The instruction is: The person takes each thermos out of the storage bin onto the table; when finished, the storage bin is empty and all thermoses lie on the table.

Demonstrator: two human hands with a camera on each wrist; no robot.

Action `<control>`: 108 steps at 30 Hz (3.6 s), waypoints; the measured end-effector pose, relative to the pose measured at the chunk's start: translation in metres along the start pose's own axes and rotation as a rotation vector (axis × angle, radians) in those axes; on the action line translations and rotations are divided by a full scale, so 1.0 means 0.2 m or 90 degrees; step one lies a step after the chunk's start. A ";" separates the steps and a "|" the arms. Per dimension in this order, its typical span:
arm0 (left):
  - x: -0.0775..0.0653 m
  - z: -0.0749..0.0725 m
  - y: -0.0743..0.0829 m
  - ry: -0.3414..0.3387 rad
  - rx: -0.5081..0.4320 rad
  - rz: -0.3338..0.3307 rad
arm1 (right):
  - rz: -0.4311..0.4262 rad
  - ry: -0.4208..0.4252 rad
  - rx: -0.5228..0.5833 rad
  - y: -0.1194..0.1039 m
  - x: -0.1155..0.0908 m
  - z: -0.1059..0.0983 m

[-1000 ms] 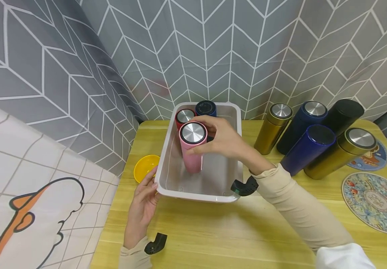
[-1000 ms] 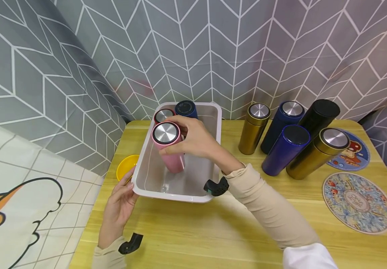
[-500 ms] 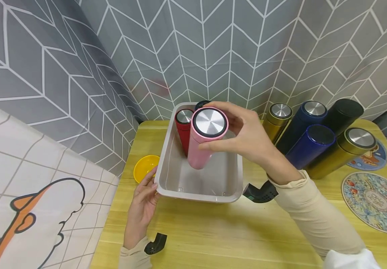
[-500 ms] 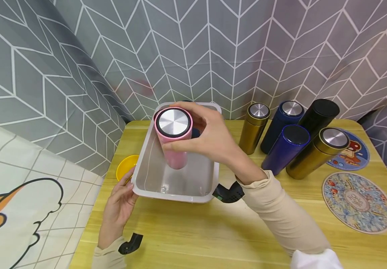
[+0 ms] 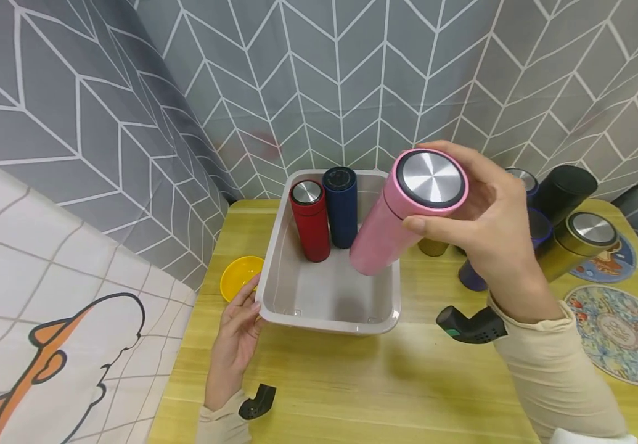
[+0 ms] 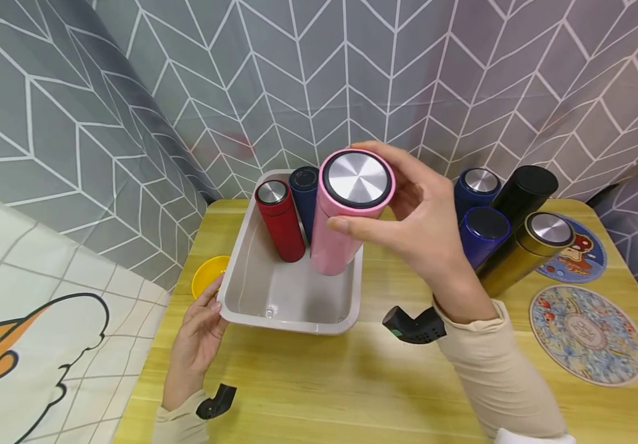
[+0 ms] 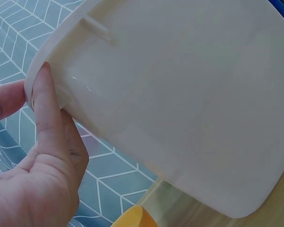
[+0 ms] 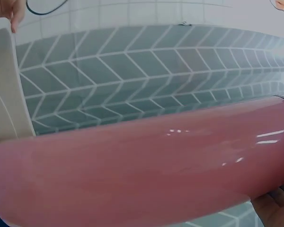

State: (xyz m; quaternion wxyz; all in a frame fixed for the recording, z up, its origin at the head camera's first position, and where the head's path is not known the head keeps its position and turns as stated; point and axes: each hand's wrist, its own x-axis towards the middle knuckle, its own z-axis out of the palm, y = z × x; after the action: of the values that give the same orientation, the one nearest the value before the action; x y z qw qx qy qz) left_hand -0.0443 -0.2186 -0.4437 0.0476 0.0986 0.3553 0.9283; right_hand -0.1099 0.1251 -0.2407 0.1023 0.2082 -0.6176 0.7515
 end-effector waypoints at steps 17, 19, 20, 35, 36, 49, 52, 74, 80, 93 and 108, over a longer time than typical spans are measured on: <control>0.01 0.01 -0.01 0.004 0.003 -0.002 | -0.063 0.109 0.111 0.00 -0.07 -0.32; 0.01 0.02 -0.01 0.006 0.002 0.000 | -0.050 0.106 0.112 0.02 -0.09 -0.36; 0.01 0.02 -0.01 0.004 0.001 0.002 | -0.041 0.104 0.111 0.03 -0.09 -0.38; 0.01 0.02 -0.01 0.009 -0.004 0.002 | 0.143 0.121 -0.129 0.31 -0.16 -0.52; 0.01 0.02 -0.01 0.007 -0.003 0.002 | 0.155 0.123 -0.162 0.33 -0.17 -0.52; 0.01 0.00 -0.02 -0.011 -0.016 0.004 | 0.178 0.158 -0.243 0.56 -0.21 -0.54; 0.02 0.00 -0.02 -0.017 -0.018 0.006 | 0.168 0.167 -0.230 0.59 -0.22 -0.54; 0.02 0.01 -0.02 -0.013 -0.037 0.000 | 0.149 0.258 -0.272 0.65 -0.21 -0.49; 0.03 0.01 -0.02 -0.019 -0.042 -0.003 | 0.112 0.275 -0.315 0.64 -0.21 -0.48; 0.01 0.00 -0.02 -0.021 -0.019 0.006 | 0.069 0.255 -0.353 0.62 -0.21 -0.45; 0.00 -0.01 -0.02 -0.020 -0.036 -0.003 | 0.013 0.271 -0.358 0.54 -0.22 -0.41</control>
State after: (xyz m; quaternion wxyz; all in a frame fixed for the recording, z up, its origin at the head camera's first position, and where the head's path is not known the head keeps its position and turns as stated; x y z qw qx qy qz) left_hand -0.0446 -0.2163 -0.4472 0.0580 0.1114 0.3283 0.9362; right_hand -0.1303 0.1856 -0.3670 0.2749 0.0046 -0.7671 0.5797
